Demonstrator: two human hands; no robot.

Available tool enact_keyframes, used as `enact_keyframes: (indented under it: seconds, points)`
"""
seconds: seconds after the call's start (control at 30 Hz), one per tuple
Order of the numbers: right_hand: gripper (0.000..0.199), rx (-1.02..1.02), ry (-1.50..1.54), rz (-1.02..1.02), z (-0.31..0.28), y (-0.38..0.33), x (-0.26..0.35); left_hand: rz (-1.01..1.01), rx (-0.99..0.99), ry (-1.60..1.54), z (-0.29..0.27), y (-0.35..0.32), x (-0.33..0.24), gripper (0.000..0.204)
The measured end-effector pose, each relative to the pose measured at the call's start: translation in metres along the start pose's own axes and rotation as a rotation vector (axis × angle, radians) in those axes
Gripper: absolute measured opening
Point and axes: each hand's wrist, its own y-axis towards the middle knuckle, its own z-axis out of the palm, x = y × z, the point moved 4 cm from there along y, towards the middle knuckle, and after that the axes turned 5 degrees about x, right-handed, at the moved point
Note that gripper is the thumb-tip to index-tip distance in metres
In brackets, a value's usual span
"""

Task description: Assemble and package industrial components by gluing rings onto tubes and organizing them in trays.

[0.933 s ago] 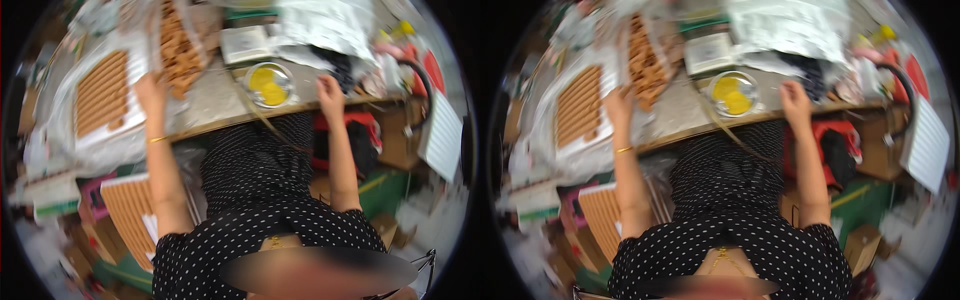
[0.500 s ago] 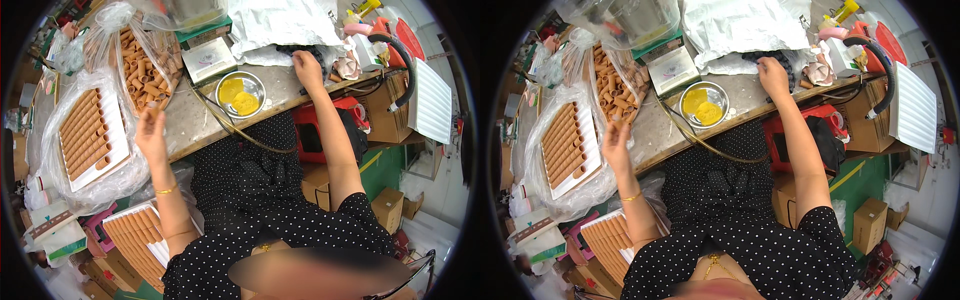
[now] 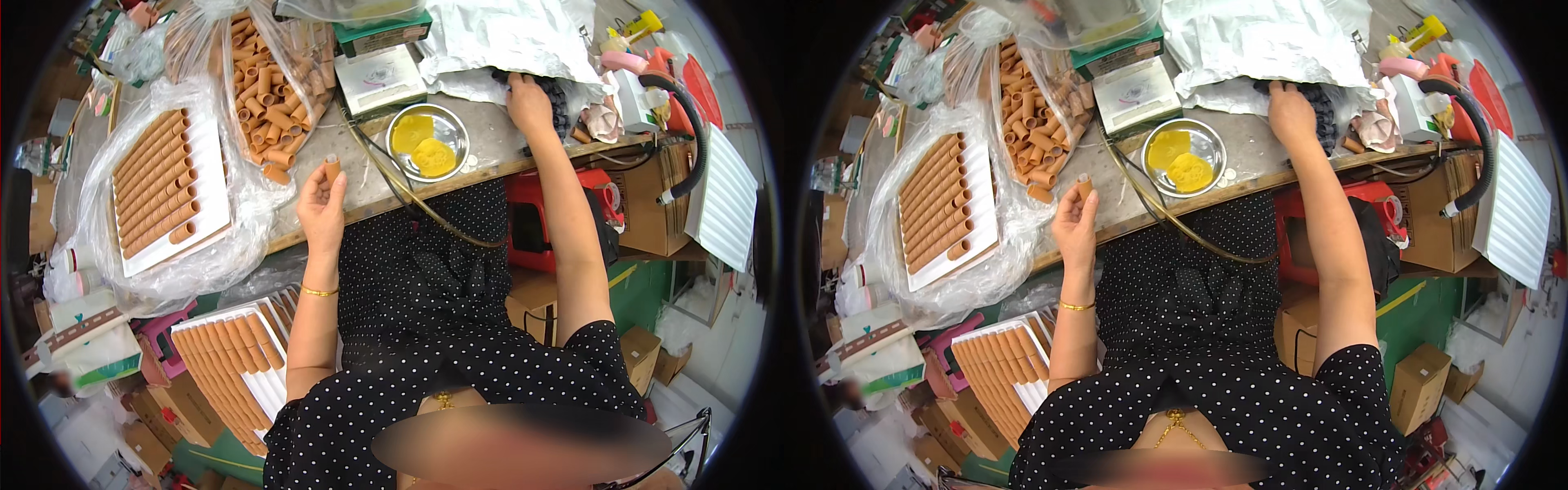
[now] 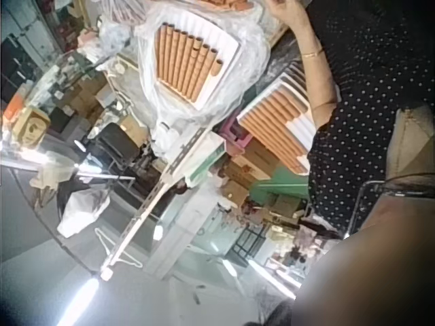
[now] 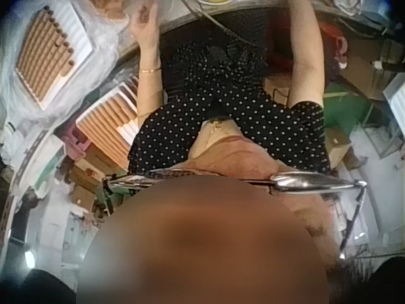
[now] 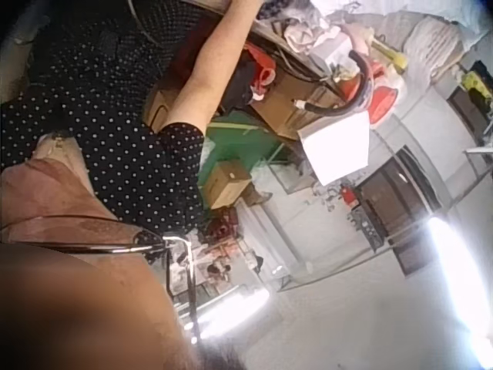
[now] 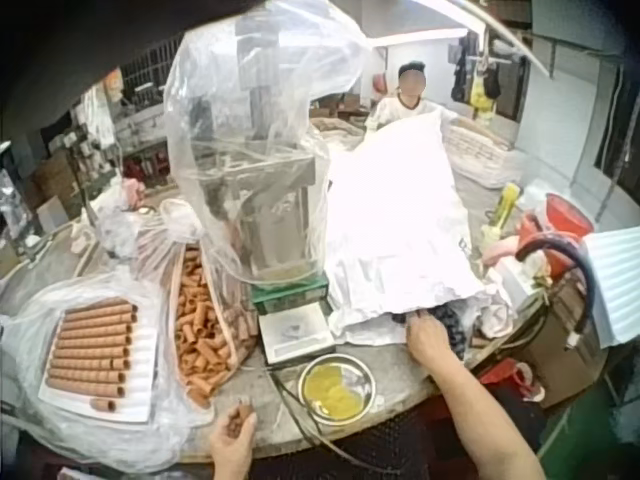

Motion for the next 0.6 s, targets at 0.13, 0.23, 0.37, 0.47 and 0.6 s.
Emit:
enact_keyframes:
  seconds: [0.13,0.23,0.37,0.47,0.6]
  points:
    - [0.019,-0.126,0.327,0.024,-0.017,-0.010,0.002,0.015,-0.009,-0.120,0.004,-0.003,0.001,0.030]
    - [0.016,0.060,0.830,0.132,-0.027,-0.025,0.036,-0.014,0.012,-0.116,0.006,-0.001,0.006,0.029]
    - [0.008,0.112,0.859,-0.324,-0.036,-0.044,0.114,-0.089,0.025,-0.186,0.016,0.000,0.000,0.023]
    - [0.009,-0.005,0.523,-0.523,-0.029,-0.049,0.135,-0.105,0.033,-0.161,0.021,-0.003,-0.005,0.022]
    - [0.011,0.126,0.424,-0.524,-0.025,-0.049,0.143,-0.233,0.008,-0.278,0.019,-0.007,0.001,0.023]
